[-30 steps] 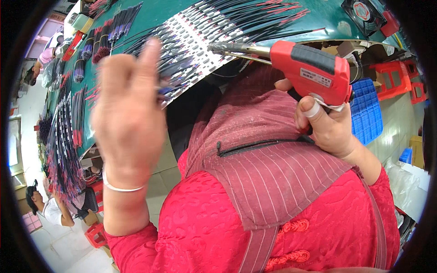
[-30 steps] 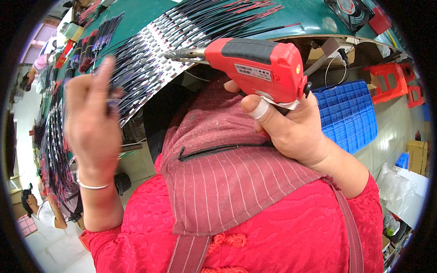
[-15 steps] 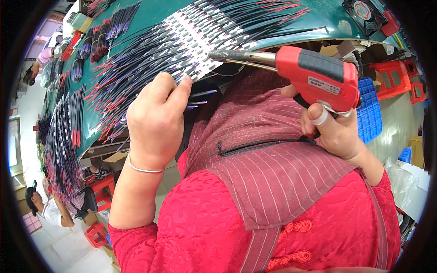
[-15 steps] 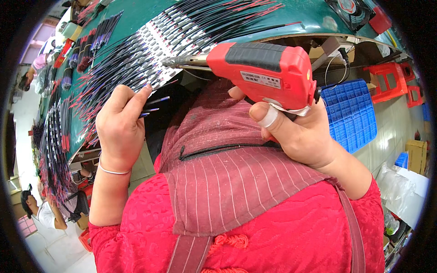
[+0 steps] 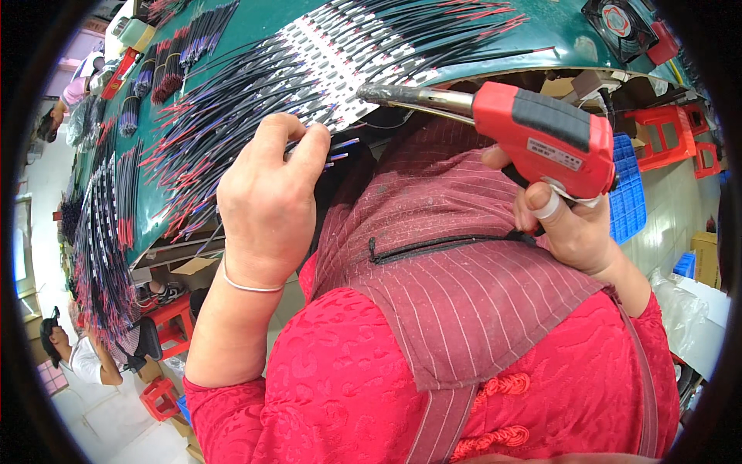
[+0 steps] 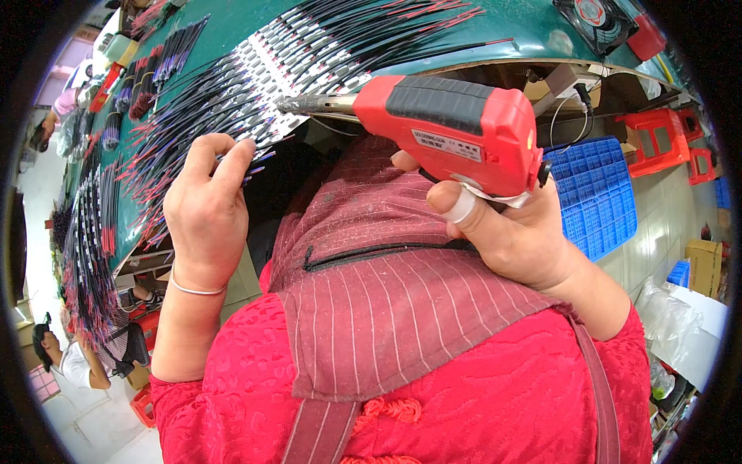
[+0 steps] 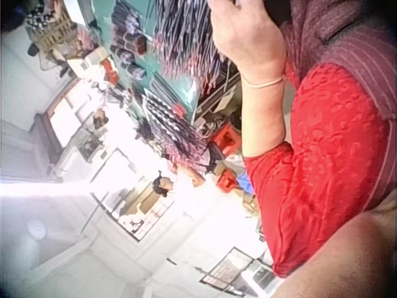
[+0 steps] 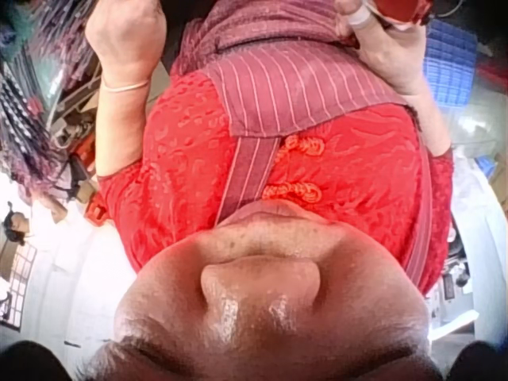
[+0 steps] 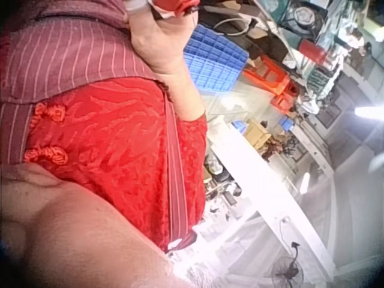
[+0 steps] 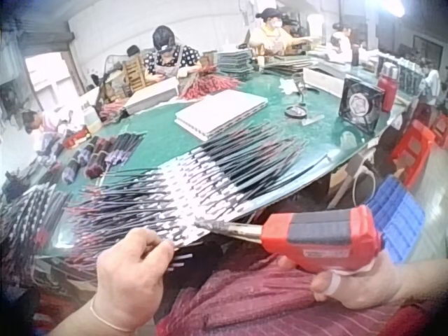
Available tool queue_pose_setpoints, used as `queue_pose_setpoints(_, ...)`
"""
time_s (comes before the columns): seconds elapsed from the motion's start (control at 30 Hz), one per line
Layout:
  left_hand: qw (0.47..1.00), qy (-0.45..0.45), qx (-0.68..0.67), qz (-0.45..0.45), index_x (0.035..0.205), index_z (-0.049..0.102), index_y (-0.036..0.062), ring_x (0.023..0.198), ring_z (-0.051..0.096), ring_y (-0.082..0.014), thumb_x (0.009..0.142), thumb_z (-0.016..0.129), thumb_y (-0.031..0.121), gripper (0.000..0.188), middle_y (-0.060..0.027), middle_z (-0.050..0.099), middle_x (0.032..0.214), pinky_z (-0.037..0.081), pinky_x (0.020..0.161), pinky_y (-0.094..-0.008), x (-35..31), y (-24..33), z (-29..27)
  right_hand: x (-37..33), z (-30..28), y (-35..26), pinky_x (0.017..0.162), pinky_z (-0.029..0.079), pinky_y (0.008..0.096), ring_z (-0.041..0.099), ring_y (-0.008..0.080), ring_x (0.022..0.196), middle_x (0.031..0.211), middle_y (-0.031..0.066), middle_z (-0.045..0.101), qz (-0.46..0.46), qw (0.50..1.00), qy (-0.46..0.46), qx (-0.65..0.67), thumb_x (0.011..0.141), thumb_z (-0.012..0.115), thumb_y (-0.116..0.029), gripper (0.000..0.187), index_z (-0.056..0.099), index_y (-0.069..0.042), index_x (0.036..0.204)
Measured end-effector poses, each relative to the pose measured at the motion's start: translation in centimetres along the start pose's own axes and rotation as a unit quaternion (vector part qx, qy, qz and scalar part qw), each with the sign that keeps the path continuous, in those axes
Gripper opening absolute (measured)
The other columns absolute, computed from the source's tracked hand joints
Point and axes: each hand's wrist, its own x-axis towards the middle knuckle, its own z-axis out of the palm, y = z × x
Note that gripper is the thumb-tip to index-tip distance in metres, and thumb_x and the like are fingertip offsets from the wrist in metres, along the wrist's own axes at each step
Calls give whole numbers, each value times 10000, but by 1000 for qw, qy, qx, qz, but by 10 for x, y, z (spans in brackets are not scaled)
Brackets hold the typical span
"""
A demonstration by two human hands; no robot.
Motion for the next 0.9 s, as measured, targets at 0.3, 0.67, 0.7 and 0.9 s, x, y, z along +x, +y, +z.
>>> queue_pose_setpoints(0.3, 1000, -2, 5, 12, 987, 715, 77, 758, 624, -232, 740, 665, 21, 258, -71, 609, 923, 508, 614, -326, -3, 2, 7, 3, 5, -4, 613, 490, 270, 548, 95, 652, 1232, 176, 622, 13, 1000, 8, 0, 971, 635, -322, 487, 510, -2, 1316)
queue_pose_setpoints(0.67, 1000, 4, 10, -15, 986, 728, 69, 664, 617, -214, 711, 659, -99, 330, -61, 604, 891, 492, 570, -322, 2, 8, 7, 2, 0, 3, 862, 505, 284, 620, 143, 1035, 1217, 130, 660, -24, 999, -6, 20, 937, 630, -32, 378, 550, -23, 1306)
queue_pose_setpoints(0.7, 1000, 4, 15, -22, 984, 727, 66, 665, 619, -215, 721, 656, -96, 317, -62, 605, 901, 494, 572, -321, 1, 8, 6, 2, 0, 3, 902, 497, 298, 609, 157, 1094, 1221, 135, 660, -21, 999, -4, 35, 935, 625, -19, 375, 554, -22, 1303)
queue_pose_setpoints(0.9, 999, 43, 3, 8, 984, 716, 81, 702, 617, -222, 738, 661, 0, 264, -68, 591, 903, 498, 586, -319, 0, 1, 20, 0, 1, 0, 893, 497, 279, 608, 136, 1084, 1218, 122, 665, -12, 999, -6, 40, 936, 616, -10, 370, 566, -29, 1302)
